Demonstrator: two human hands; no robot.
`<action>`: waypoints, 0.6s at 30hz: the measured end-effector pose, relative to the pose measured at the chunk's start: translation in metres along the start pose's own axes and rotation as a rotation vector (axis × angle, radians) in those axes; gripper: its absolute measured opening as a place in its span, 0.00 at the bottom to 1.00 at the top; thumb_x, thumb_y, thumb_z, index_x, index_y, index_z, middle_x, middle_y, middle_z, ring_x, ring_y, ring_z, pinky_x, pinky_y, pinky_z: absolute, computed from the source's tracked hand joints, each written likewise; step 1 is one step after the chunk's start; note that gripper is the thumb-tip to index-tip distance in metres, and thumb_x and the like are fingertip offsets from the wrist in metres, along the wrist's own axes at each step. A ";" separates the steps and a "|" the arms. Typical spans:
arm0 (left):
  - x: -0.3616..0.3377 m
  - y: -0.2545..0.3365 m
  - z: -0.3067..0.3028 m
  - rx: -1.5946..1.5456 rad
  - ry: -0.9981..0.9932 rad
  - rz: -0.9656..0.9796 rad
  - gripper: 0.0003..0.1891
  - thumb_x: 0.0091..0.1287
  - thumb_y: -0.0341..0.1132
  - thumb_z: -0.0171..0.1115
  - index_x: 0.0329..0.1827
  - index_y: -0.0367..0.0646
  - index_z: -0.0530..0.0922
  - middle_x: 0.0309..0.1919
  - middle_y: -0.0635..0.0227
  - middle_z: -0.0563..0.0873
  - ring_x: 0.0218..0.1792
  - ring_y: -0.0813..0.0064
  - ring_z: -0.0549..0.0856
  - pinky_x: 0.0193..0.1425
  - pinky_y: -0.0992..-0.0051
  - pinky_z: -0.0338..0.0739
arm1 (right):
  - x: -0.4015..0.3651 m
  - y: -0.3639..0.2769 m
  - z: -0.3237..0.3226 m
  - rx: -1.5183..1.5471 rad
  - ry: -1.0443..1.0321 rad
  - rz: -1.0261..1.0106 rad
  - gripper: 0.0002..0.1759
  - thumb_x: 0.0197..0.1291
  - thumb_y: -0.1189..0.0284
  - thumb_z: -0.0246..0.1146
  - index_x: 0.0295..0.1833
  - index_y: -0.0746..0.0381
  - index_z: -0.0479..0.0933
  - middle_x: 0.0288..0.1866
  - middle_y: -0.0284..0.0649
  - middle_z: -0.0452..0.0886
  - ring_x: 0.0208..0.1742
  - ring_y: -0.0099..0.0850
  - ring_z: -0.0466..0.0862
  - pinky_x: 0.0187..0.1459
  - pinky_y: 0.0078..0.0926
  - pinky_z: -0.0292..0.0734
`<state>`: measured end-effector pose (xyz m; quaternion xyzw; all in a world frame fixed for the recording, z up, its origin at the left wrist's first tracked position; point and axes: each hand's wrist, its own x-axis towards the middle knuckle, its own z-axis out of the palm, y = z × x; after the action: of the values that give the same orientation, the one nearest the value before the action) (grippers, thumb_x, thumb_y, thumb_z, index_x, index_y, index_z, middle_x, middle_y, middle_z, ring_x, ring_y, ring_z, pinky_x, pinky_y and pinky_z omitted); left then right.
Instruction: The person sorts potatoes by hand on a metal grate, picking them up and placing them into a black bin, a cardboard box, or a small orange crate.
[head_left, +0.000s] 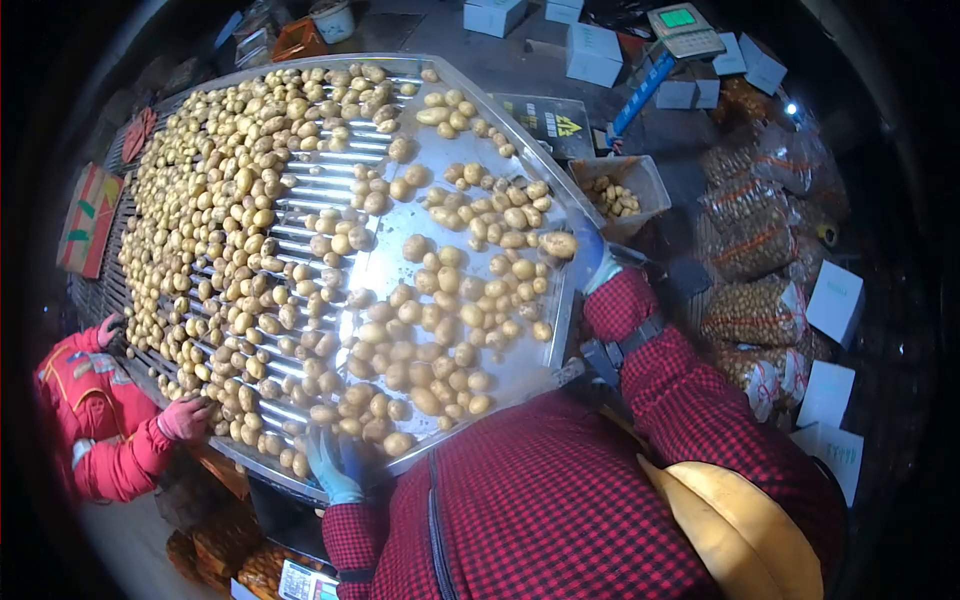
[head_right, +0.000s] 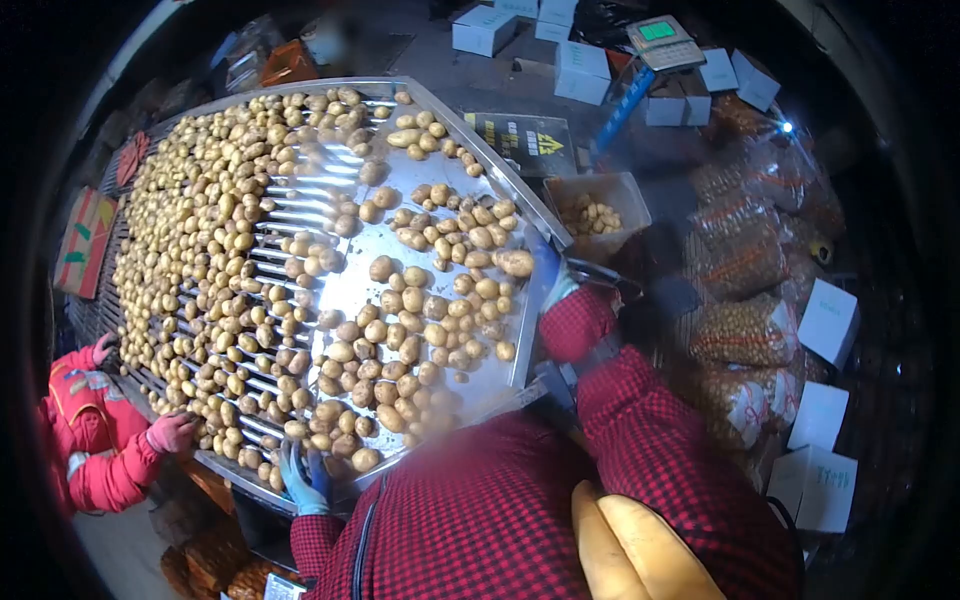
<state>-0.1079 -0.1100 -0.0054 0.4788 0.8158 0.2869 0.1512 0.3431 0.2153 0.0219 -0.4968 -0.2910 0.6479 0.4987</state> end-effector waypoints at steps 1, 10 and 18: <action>-0.009 -0.002 0.001 -0.152 0.037 -0.097 0.23 0.71 0.41 0.63 0.63 0.35 0.77 0.70 0.45 0.71 0.71 0.48 0.70 0.74 0.59 0.67 | 0.020 -0.007 0.001 -0.221 -0.010 -0.090 0.22 0.65 0.55 0.66 0.56 0.58 0.80 0.41 0.35 0.85 0.30 0.28 0.81 0.34 0.26 0.77; -0.026 0.008 0.007 0.339 0.031 0.022 0.15 0.67 0.41 0.63 0.51 0.41 0.84 0.55 0.55 0.84 0.68 0.47 0.73 0.73 0.55 0.66 | 0.154 -0.052 0.048 -2.017 -0.397 -0.473 0.19 0.65 0.68 0.57 0.60 0.50 0.81 0.56 0.43 0.85 0.59 0.41 0.85 0.58 0.43 0.81; -0.028 0.030 0.005 0.460 0.081 0.029 0.13 0.69 0.41 0.61 0.47 0.42 0.85 0.55 0.55 0.85 0.68 0.46 0.73 0.72 0.53 0.67 | 0.179 -0.038 0.059 -2.040 -0.386 -0.449 0.15 0.61 0.69 0.62 0.53 0.49 0.83 0.54 0.40 0.86 0.56 0.40 0.86 0.56 0.47 0.79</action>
<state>-0.0707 -0.1214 0.0083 0.5006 0.8580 0.1145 0.0011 0.2999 0.4029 0.0121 -0.5037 -0.8561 0.0581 -0.1006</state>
